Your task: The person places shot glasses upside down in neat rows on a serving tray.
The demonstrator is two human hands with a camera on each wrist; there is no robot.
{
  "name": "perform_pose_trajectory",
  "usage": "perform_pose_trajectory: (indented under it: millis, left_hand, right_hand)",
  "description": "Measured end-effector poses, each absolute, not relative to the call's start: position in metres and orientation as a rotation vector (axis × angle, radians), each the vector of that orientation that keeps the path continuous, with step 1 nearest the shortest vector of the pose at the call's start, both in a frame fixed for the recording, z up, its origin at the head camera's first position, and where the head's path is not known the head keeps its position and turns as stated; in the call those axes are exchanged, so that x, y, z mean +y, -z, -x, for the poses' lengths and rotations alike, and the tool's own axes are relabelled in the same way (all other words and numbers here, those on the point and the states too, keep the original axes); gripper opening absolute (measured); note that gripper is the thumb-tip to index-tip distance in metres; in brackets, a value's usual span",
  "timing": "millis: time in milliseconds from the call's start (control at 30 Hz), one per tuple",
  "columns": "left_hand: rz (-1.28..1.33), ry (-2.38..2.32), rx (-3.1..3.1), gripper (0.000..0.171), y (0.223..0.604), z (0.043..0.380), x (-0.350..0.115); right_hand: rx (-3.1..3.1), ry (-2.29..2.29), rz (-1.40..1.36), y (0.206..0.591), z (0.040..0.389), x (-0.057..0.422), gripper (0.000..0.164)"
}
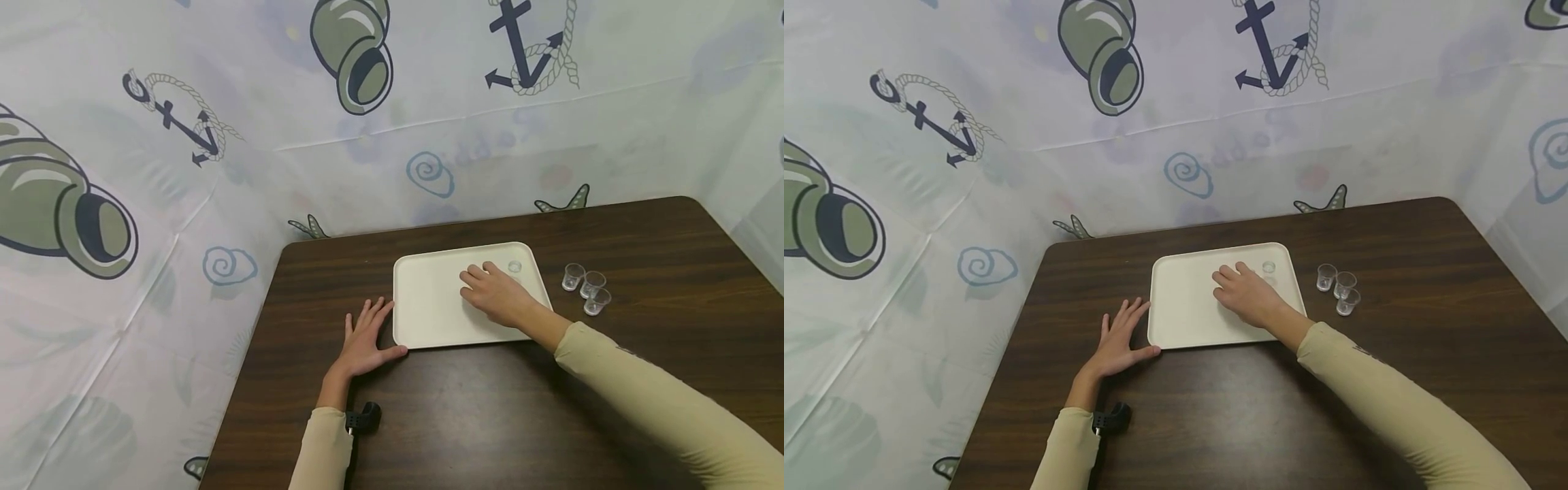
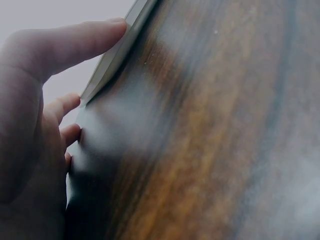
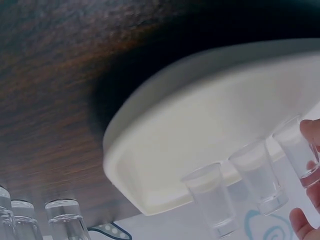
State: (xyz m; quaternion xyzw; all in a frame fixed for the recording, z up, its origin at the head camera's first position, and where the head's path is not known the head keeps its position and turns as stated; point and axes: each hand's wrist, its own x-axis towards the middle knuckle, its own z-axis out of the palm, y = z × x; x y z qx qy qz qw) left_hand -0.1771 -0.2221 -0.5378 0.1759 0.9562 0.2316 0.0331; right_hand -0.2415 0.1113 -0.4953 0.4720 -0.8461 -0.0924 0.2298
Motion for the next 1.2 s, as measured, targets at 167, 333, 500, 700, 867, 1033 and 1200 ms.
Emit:
perform_pose_trajectory:
  millis: [167,333,500,700,867,1033,1200]
  left_hand:
    - [-0.540,-0.705,2.944,0.095,0.539,0.179,-0.223]
    - [-0.532,-0.699,2.944,0.095,0.538,0.178,-0.223]
    - [-0.526,-0.686,2.943,0.095,0.537,0.178,-0.224]
    - [-0.535,-0.685,2.942,0.095,0.538,0.178,-0.224]
    - [-0.551,-0.696,2.949,0.095,0.536,0.178,-0.223]
    - [-0.562,-0.716,2.938,0.096,0.535,0.176,-0.223]
    - [-0.565,-0.704,2.944,0.096,0.536,0.176,-0.223]
  right_hand:
    - [-2.342,0.210,-1.286,0.493,0.241,0.110,0.006]
    - [-2.357,0.146,-1.258,0.488,0.239,0.109,0.005]
    - [-2.400,0.081,-1.202,0.478,0.235,0.109,0.014]
    - [-2.429,-0.111,-1.089,0.464,0.227,0.119,0.029]
    - [-2.472,-0.278,-0.931,0.457,0.220,0.135,0.032]
    - [-2.516,-0.409,-0.727,0.453,0.213,0.159,0.034]
    - [-2.502,-0.540,-0.552,0.450,0.204,0.188,0.035]
